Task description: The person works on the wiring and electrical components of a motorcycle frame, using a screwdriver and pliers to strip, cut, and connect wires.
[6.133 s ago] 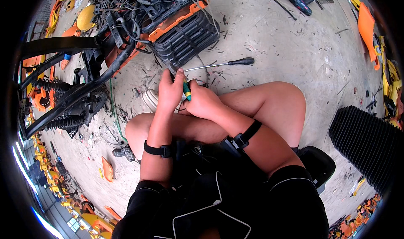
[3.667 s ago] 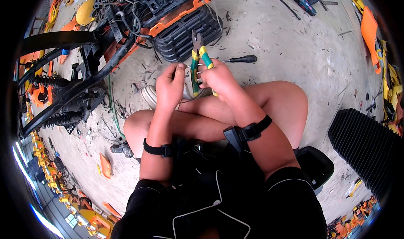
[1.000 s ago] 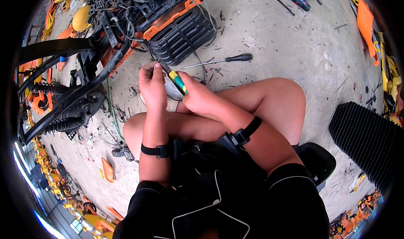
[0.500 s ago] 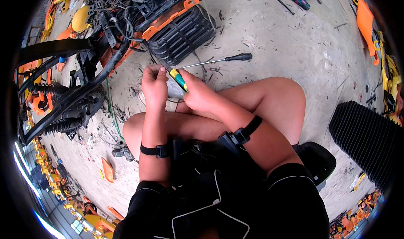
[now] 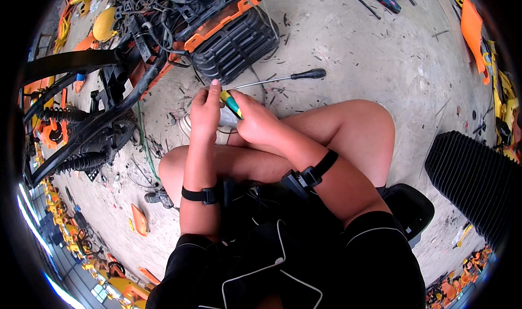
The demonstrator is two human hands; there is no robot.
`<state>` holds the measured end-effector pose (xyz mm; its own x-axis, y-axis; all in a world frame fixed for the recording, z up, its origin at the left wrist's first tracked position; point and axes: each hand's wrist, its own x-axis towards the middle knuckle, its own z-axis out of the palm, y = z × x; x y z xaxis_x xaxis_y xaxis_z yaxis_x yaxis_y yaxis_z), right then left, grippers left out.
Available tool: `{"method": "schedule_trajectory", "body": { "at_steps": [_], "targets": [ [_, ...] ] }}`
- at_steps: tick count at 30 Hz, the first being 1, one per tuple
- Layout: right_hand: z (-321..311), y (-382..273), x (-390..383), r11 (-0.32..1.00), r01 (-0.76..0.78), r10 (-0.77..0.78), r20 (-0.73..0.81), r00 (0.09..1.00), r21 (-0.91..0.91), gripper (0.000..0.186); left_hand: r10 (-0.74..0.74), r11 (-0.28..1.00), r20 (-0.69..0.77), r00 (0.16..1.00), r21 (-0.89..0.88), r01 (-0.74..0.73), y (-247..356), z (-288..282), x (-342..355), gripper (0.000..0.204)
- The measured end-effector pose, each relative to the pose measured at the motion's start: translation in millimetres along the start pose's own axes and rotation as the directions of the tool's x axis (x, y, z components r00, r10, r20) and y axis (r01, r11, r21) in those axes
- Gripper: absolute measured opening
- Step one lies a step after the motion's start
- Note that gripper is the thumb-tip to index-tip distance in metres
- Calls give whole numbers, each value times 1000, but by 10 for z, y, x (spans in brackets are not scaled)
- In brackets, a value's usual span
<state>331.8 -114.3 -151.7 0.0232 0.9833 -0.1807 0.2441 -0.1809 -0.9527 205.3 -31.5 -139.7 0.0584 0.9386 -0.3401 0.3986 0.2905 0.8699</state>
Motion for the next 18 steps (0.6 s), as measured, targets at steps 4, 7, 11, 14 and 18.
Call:
{"method": "schedule_trajectory", "body": {
  "at_steps": [4, 7, 11, 14, 18],
  "targets": [
    [-28, -25, 23, 988, -117, 107, 94, 990, 102, 68, 127, 988, -63, 990, 94, -121, 4, 5, -52, 45],
    [-46, -36, 49, 994, 17, -20, 24, 1000, 111, 62, 211, 971, -112, 971, 135, -195, 55, 4, -119, 42],
    [-115, -34, 61, 987, -114, 94, 169, 981, 114, 68, 314, 947, -192, 930, 128, -294, 126, 4, -179, 37],
    [-113, -35, 37, 945, -192, 110, 293, 950, 267, 80, 354, 932, -258, 899, 16, -362, 159, 15, -206, 34],
    [-77, -23, 29, 925, -178, 84, 274, 958, 336, 82, 316, 927, -277, 907, -112, -357, 180, 22, -219, 32]
  ]
}}
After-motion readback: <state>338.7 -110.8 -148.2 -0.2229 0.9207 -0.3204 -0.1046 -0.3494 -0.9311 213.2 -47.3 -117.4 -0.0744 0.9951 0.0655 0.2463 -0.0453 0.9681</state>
